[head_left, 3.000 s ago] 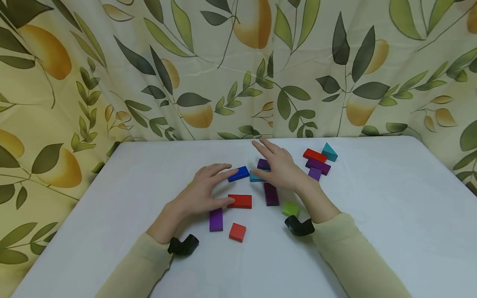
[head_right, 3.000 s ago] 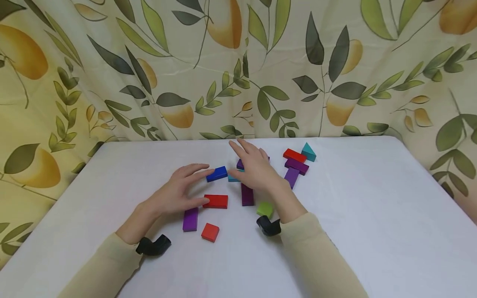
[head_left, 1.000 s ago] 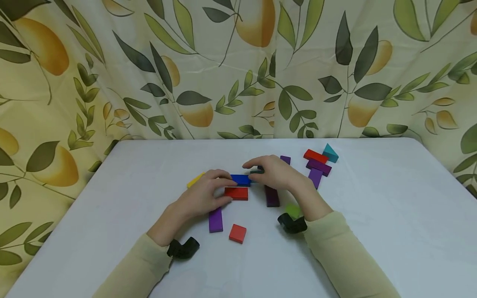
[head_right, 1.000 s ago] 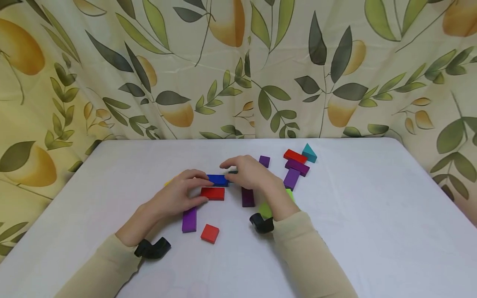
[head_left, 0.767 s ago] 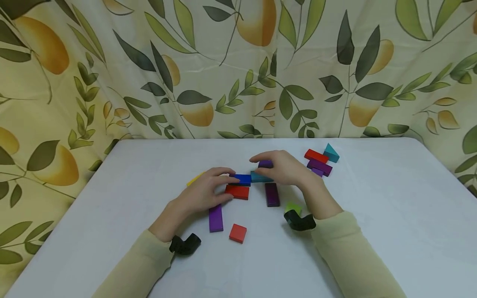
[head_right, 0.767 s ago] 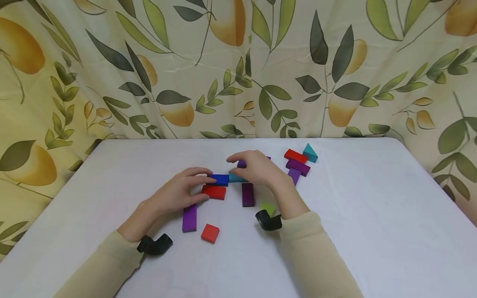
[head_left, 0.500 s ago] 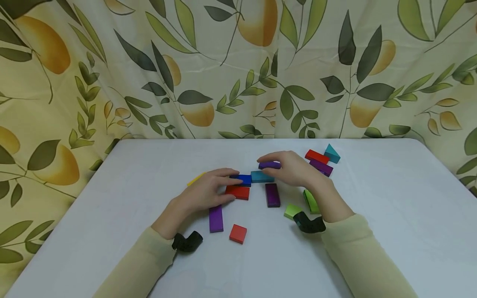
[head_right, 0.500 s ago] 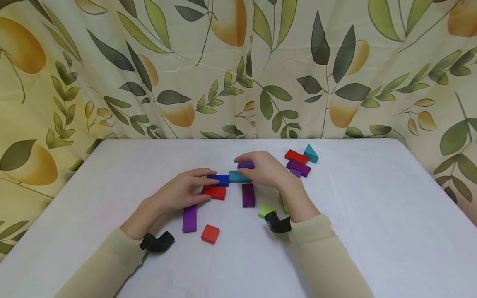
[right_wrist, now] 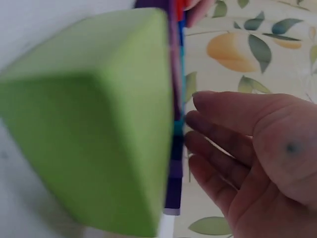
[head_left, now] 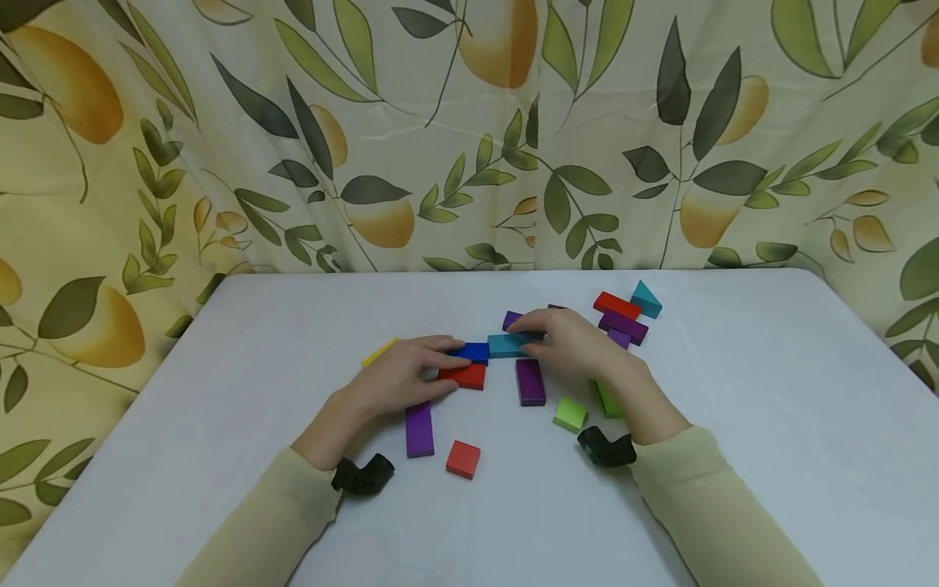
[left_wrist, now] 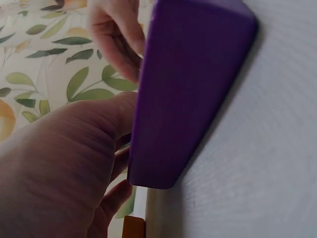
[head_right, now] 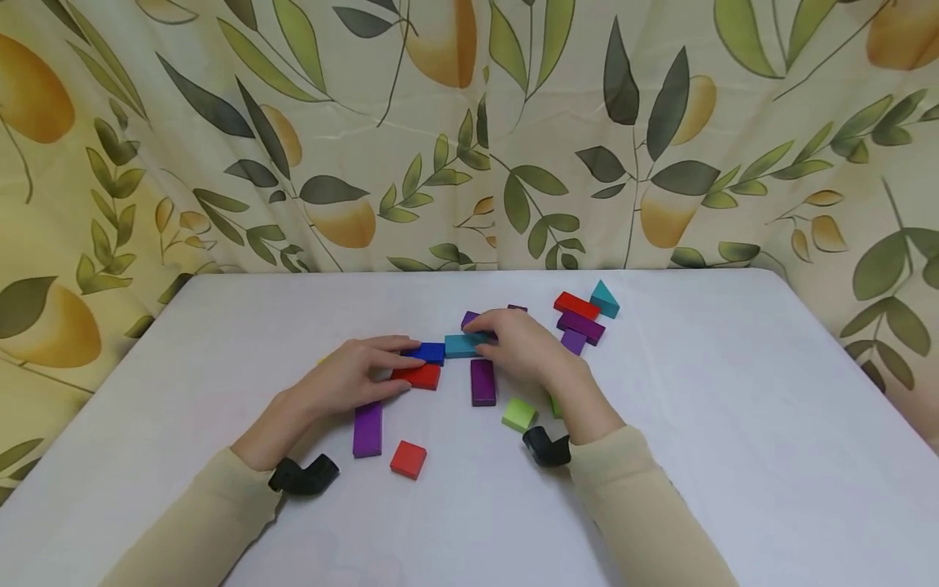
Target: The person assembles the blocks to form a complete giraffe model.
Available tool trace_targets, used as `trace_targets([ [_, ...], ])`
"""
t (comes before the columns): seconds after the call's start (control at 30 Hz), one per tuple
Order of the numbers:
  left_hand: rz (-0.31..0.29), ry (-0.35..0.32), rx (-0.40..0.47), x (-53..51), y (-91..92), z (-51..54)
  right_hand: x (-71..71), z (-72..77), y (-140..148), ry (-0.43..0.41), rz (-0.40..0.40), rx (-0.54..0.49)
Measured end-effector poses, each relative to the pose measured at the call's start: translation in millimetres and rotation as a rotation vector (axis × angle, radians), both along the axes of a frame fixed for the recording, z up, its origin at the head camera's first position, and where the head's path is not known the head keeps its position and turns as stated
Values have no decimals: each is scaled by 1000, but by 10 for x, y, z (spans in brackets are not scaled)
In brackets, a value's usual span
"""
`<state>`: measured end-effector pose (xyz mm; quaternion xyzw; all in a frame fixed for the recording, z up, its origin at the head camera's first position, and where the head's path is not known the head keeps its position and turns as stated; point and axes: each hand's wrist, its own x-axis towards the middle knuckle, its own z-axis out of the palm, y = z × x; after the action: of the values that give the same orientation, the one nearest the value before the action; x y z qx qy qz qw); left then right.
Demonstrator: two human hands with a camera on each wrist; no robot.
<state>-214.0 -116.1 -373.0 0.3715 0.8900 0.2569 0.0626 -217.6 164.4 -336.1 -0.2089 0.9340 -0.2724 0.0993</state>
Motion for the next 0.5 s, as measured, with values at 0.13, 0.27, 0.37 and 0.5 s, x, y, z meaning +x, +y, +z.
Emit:
trace_targets([
  [0.13,-9,7,17,11,0,-13,-11,-45,-17,25,26,16],
  [0.27,-11,22,34,13,3,-16,-10,-59,-18,52,45,32],
  [0.37,-14,30,42,11,7,-11,-3,-54,-16,72,54,40],
  [0.5,-8,31,37,15,9,-8,9,-46,-13,76,60,47],
])
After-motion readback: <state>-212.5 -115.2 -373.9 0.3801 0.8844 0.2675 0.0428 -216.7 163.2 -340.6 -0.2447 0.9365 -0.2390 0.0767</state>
